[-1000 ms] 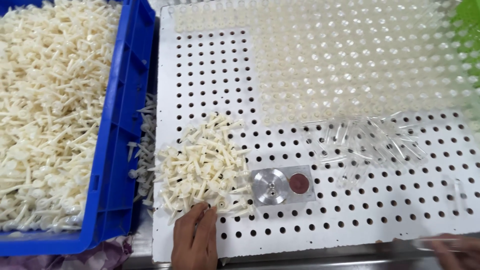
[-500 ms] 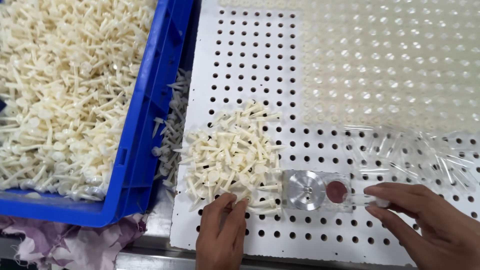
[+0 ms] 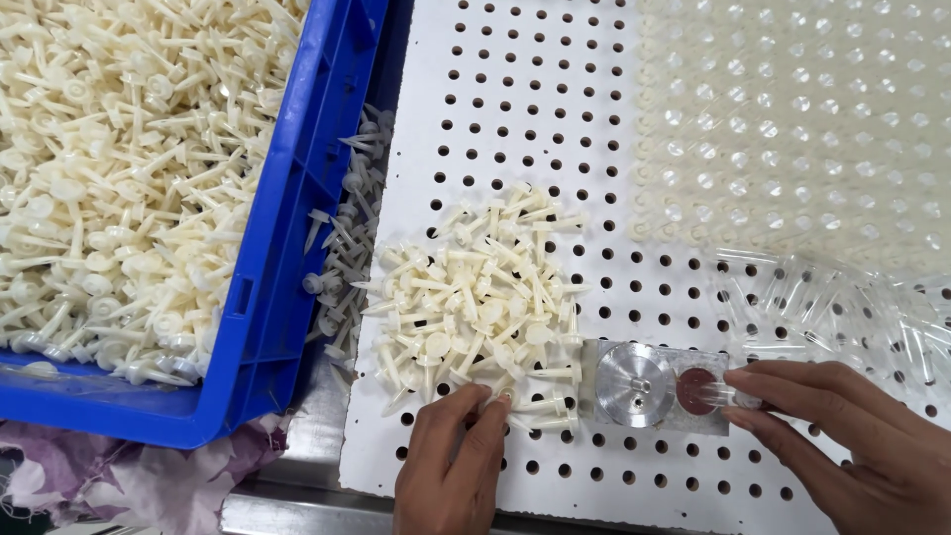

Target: Manually assembling white plastic components and placing them into clear plastic tubes on a perforated workspace.

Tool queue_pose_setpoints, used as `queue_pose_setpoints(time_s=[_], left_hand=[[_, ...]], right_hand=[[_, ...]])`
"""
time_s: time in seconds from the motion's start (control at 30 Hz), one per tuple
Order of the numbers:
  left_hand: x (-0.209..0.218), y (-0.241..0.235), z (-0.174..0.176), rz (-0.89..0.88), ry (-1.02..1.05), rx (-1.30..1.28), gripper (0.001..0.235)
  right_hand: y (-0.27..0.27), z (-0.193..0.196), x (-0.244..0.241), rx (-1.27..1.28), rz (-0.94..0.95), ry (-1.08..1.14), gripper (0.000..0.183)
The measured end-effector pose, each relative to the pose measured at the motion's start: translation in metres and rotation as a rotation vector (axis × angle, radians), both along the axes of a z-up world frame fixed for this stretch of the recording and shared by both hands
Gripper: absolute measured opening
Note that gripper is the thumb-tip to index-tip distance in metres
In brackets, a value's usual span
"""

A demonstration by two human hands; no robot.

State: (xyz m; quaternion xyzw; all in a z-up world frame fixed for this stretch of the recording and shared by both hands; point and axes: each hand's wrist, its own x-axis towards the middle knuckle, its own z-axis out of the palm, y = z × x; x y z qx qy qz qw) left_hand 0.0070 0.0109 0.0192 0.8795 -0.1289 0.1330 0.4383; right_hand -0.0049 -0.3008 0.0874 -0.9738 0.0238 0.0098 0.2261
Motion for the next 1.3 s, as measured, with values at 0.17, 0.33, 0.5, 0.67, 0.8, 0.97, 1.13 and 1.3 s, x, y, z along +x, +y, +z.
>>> queue_pose_setpoints(time_s=[0.17, 0.33, 0.5, 0.67, 0.8, 0.97, 1.13, 1.3], left_hand=[[-0.003, -0.002, 0.01, -0.021, -0.064, 0.021, 0.031], [-0.012, -0.002, 0.021, -0.018, 0.162, -0.334, 0.025], [-0.017, -0.019, -0.003, -0.35, 0.782, -1.143, 0.013], [-0.027, -0.031, -0.015, -0.405, 0.982, -1.368, 0.01], [-0.033, -0.038, -0.007, -0.318, 0.862, -1.319, 0.011], [-0.039, -0.044, -0.012, -0.316, 0.461, -0.985, 0.017], [-0.035, -0.048, -0.016, -0.324, 0.179, -0.853, 0.024], [-0.013, -0.033, -0.006, -0.198, 0.234, -0.537, 0.034]], right_hand=[[-0.001, -0.002, -0.001, -0.01, -0.002, -0.009, 0.023], [-0.032, -0.021, -0.013, 0.065, 0.077, 0.002, 0.026], [-0.004, -0.013, -0.018, 0.565, 0.323, -0.043, 0.03], [0.013, -0.012, -0.034, 0.712, 0.1, 0.063, 0.026], [0.004, -0.035, -0.043, 0.858, -0.041, 0.111, 0.023], [0.003, -0.063, -0.05, 0.961, -0.21, 0.185, 0.02], [-0.001, -0.077, -0.044, 1.011, -0.437, 0.332, 0.017], [0.009, -0.003, 0.015, 0.609, -0.24, 0.068, 0.026]])
